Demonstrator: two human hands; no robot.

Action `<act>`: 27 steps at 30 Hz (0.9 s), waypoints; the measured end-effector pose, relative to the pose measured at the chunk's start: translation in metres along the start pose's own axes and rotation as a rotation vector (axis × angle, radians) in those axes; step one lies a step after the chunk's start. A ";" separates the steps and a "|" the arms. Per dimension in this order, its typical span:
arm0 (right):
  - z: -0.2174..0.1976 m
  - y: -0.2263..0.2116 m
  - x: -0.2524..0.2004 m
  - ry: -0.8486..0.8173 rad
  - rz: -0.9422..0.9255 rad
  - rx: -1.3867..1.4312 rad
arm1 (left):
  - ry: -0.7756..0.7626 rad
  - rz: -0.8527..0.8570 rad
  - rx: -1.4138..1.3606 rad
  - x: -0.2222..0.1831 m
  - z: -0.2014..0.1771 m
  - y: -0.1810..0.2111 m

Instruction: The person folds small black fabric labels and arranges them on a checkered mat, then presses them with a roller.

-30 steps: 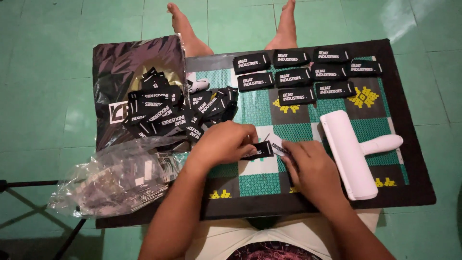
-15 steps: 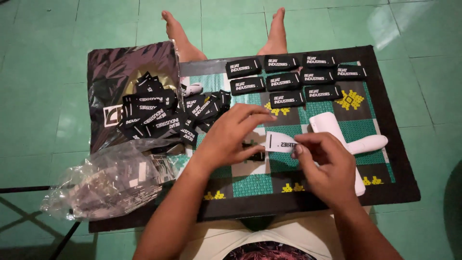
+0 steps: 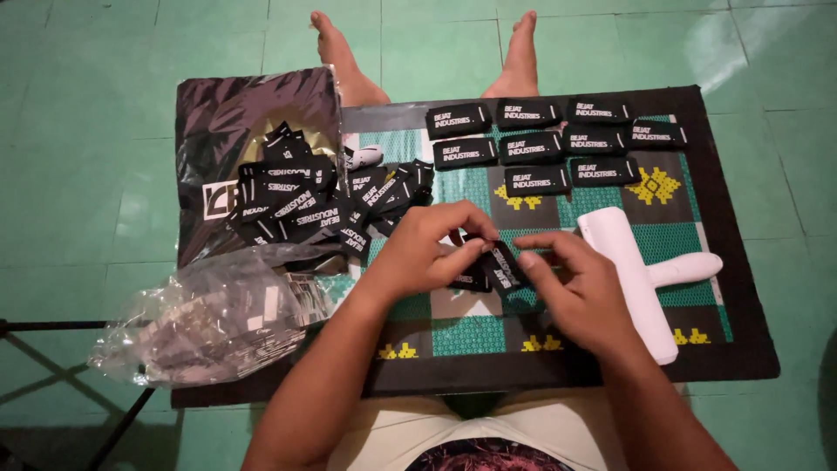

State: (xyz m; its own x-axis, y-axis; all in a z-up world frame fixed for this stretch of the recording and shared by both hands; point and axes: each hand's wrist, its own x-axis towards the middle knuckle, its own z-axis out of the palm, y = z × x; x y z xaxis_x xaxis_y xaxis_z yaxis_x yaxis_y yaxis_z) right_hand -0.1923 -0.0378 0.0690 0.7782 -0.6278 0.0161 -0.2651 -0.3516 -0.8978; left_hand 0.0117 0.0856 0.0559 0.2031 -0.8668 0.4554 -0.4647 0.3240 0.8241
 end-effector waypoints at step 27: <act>0.038 0.023 0.014 0.095 0.040 0.370 | -0.291 -0.366 0.243 -0.006 -0.007 -0.014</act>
State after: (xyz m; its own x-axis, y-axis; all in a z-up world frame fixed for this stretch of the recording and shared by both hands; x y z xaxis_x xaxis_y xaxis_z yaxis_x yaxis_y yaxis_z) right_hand -0.1657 -0.0276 0.0321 0.7106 -0.7036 0.0027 -0.0572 -0.0616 -0.9965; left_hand 0.0234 0.0887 0.0441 0.1579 -0.9874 0.0114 -0.6018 -0.0870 0.7939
